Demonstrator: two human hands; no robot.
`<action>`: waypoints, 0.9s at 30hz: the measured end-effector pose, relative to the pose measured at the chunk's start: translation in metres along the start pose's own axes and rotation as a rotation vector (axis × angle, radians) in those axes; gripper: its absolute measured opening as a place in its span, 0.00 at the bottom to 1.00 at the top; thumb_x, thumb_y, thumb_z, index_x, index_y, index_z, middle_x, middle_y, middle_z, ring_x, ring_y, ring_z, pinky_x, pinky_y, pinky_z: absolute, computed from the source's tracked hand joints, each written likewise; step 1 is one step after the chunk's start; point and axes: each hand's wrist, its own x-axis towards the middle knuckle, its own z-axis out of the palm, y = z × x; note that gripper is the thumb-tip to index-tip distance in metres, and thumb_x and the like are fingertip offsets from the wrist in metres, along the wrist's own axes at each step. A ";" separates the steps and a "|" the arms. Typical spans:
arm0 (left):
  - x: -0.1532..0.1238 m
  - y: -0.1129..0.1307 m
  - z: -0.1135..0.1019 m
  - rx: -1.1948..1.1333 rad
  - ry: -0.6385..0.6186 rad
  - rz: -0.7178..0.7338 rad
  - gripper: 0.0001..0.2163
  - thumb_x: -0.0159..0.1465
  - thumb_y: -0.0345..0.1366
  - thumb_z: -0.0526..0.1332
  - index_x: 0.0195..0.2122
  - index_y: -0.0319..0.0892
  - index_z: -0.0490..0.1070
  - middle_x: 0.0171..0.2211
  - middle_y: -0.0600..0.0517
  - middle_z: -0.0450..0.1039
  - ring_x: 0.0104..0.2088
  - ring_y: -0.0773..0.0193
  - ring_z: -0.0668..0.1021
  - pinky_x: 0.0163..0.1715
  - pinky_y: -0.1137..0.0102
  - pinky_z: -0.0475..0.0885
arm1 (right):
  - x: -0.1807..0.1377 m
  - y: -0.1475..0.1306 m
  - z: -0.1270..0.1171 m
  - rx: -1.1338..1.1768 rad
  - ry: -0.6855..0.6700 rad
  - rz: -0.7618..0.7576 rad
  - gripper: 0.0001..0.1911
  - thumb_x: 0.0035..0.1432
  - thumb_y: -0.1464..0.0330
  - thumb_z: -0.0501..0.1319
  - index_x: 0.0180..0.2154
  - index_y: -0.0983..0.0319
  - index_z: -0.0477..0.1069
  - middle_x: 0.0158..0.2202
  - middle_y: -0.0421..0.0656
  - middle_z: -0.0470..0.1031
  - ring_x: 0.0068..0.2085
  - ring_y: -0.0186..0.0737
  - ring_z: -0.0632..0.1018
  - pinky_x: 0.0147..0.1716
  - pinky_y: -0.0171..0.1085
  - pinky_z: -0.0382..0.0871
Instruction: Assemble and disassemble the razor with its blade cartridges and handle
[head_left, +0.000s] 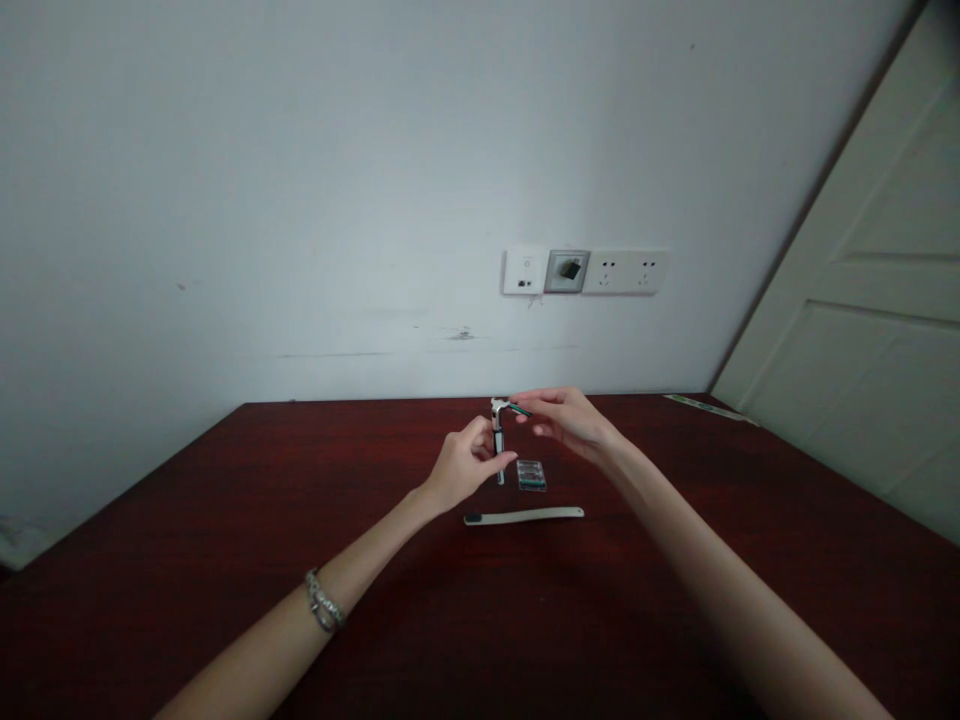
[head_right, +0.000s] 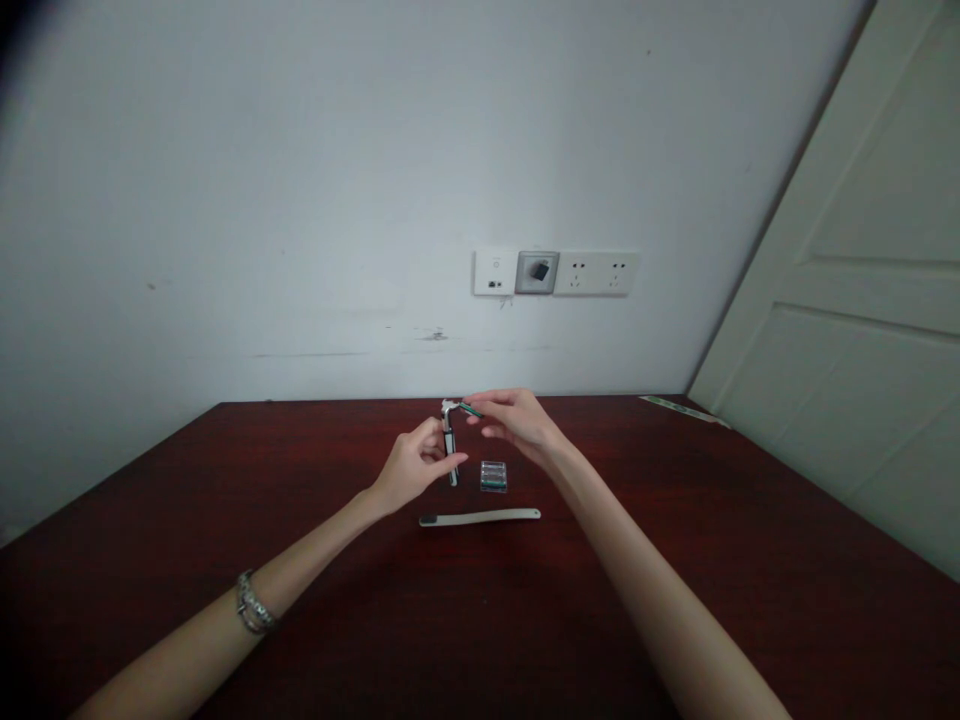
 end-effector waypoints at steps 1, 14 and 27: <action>0.000 0.000 0.000 0.002 0.006 -0.001 0.14 0.54 0.40 0.64 0.36 0.40 0.63 0.24 0.56 0.70 0.22 0.70 0.71 0.22 0.76 0.67 | 0.000 -0.001 0.000 0.014 -0.002 0.012 0.09 0.46 0.70 0.66 0.33 0.66 0.77 0.32 0.47 0.77 0.32 0.33 0.76 0.25 0.27 0.70; 0.000 0.000 -0.001 -0.004 0.027 0.022 0.13 0.55 0.39 0.63 0.37 0.40 0.63 0.24 0.56 0.70 0.21 0.71 0.71 0.22 0.77 0.67 | -0.003 -0.003 -0.007 0.040 -0.107 0.035 0.13 0.44 0.75 0.66 0.36 0.67 0.77 0.34 0.49 0.79 0.39 0.40 0.79 0.39 0.32 0.74; -0.001 -0.003 0.000 0.014 0.008 0.039 0.12 0.56 0.40 0.62 0.36 0.40 0.62 0.22 0.57 0.69 0.20 0.71 0.71 0.19 0.77 0.67 | -0.005 -0.008 -0.002 0.034 -0.009 -0.009 0.09 0.51 0.73 0.63 0.37 0.69 0.75 0.35 0.52 0.79 0.36 0.38 0.80 0.31 0.29 0.76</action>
